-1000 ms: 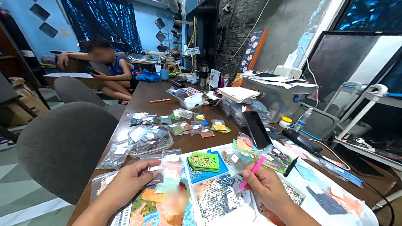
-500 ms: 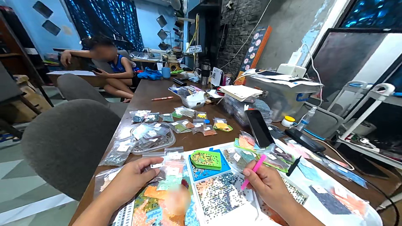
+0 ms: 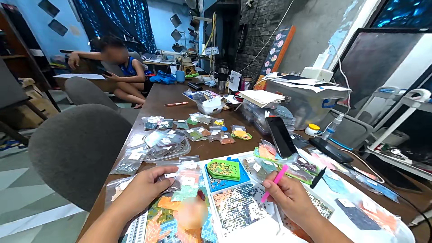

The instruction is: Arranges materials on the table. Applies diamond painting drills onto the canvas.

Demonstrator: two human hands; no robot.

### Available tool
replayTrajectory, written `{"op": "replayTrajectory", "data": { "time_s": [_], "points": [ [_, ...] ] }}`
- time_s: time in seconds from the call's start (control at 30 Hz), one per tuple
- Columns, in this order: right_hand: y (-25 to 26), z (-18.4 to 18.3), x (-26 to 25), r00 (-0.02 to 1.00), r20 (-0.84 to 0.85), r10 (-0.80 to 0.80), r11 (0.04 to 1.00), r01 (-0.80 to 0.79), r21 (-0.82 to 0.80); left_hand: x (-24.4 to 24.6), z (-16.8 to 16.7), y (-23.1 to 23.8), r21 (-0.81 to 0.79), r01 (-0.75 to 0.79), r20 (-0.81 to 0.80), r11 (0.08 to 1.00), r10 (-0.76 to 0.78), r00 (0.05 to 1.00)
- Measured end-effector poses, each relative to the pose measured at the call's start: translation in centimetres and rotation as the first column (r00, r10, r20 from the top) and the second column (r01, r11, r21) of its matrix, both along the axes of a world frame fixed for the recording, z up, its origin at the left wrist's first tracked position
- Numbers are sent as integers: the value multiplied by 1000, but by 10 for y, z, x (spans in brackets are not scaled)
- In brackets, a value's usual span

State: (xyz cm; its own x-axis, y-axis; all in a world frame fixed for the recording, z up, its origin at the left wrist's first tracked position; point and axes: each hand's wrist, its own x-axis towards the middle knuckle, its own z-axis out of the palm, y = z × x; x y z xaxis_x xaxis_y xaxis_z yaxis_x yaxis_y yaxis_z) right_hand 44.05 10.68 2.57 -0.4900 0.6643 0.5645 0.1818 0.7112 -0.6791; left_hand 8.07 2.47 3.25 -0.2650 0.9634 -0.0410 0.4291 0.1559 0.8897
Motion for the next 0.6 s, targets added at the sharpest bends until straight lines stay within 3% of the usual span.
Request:
{"op": "replayTrajectory", "data": {
  "time_s": [0.6],
  "points": [
    [-9, 15, -14, 993, -120, -22, 994, 9, -107, 2, 11, -1, -58, 67, 9, 996, -67, 998]
  ]
}}
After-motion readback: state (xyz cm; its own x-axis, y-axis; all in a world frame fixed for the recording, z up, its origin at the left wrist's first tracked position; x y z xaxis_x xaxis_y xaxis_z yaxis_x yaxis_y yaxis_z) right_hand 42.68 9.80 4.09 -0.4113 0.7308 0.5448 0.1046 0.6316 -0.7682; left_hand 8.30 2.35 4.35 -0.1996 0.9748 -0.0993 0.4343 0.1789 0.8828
